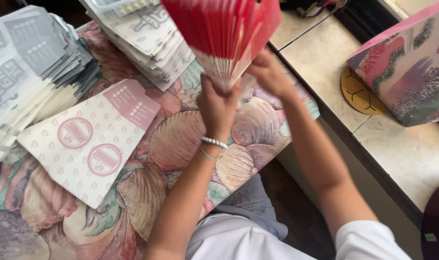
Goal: Folding printed paper food wrappers into a specific shape and stacking them on a table.
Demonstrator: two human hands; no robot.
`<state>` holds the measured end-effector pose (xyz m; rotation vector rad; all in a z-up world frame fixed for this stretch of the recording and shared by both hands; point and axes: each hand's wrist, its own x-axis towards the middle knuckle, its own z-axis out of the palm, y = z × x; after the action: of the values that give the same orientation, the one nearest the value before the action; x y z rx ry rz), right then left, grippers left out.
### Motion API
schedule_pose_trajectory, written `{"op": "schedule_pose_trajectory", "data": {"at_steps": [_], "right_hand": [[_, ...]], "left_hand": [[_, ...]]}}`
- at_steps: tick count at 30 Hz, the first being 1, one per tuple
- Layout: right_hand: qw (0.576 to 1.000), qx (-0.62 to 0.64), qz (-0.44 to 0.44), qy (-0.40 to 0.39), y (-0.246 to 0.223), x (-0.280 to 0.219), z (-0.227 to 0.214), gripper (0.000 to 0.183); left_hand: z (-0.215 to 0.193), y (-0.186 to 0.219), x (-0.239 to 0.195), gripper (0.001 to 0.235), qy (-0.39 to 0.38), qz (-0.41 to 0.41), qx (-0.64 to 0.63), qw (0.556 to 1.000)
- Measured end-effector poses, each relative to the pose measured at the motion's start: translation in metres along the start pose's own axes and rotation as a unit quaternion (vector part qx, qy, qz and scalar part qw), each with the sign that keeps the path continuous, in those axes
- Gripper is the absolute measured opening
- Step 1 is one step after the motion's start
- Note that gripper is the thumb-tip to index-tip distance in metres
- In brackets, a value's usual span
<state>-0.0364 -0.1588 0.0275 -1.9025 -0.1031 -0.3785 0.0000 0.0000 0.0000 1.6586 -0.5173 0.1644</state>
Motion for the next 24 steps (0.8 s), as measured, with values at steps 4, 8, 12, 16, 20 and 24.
{"op": "schedule_pose_trajectory", "data": {"at_steps": [4, 8, 12, 16, 20, 24], "right_hand": [[0.970, 0.025, 0.119, -0.210, -0.044, 0.046, -0.037, 0.052], [0.824, -0.399, 0.250, -0.315, -0.016, 0.103, -0.027, 0.058], [0.748, -0.540, 0.235, -0.307, 0.020, 0.139, -0.009, 0.071], [0.748, -0.569, 0.171, -0.295, 0.065, 0.143, -0.005, 0.071], [0.867, -0.470, 0.081, -0.145, 0.028, 0.113, 0.000, 0.073], [0.831, -0.501, -0.172, 0.169, -0.029, 0.065, 0.043, 0.040]], "left_hand": [[-0.020, 0.022, -0.037, 0.085, -0.100, -0.027, -0.117, 0.988], [-0.043, 0.012, -0.064, 0.101, -0.355, -0.179, -0.015, 0.917], [-0.090, 0.023, -0.068, 0.077, -0.440, -0.126, 0.100, 0.884], [-0.148, 0.030, -0.057, 0.065, -0.436, -0.138, 0.147, 0.877], [-0.222, 0.003, -0.059, 0.033, -0.243, 0.117, 0.237, 0.933], [-0.302, -0.027, -0.045, 0.063, -0.112, 0.200, 0.502, 0.834]]}}
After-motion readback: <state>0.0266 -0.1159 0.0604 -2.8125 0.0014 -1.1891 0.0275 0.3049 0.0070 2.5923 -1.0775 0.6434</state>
